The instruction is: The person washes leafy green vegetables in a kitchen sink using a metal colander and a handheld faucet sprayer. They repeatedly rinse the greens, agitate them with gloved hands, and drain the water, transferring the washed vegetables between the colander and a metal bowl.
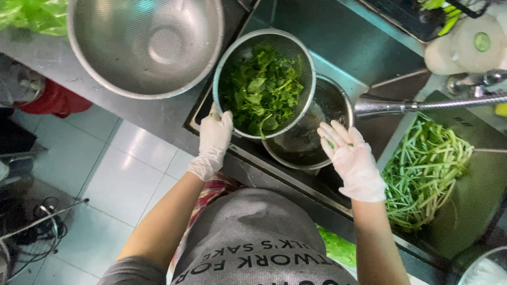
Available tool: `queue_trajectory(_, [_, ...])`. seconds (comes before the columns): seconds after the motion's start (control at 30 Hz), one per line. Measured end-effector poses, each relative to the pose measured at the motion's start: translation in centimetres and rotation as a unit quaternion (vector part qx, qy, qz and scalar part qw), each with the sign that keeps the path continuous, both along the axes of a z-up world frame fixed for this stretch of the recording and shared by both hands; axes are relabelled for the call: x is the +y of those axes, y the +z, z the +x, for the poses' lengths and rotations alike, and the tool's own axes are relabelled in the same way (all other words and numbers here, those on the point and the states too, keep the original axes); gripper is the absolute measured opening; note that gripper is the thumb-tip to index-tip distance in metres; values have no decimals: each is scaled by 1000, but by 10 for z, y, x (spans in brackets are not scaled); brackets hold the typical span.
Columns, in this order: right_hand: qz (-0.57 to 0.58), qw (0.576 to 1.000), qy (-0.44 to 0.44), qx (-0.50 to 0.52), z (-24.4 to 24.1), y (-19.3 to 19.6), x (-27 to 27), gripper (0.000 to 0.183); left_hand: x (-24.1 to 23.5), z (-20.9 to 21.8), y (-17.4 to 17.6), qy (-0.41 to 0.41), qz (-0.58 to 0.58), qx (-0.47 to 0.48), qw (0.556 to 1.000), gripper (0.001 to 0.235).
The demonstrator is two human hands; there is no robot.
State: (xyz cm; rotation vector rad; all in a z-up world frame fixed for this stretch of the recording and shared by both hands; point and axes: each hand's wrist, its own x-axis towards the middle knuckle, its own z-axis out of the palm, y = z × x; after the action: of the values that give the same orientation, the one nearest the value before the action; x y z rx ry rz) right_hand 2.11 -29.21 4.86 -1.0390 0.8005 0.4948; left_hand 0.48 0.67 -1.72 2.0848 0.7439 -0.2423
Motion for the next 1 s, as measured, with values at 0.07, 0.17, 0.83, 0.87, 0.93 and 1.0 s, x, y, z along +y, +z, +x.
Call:
queue_trajectory(0.07, [88, 992, -88, -10, -11, -3, -12, 54, 1, 0, -2, 21, -11, -6, 1000, 66])
queue_trajectory(0.17, [181, 974, -126, -45, -18, -25, -35, 62, -3, -2, 4, 19, -5, -1, 1000, 66])
queue_trajectory(0.83, [-38, 989, 22, 144, 17, -266, 2, 15, -1, -1, 4, -16, 20, 17, 1000, 66])
queue_trajectory(0.87, [137, 977, -77, 144, 17, -283, 4, 15, 0, 1, 6, -26, 17, 13, 999, 66])
queue_trajectory(0.93, [165, 972, -91, 137, 17, -182, 13, 11, 1, 3, -1, -24, 22, 10, 999, 65])
queue_trajectory(1.0, [192, 967, -108, 131, 31, -93, 22, 10, -1, 0, 1, -23, 25, 11, 999, 64])
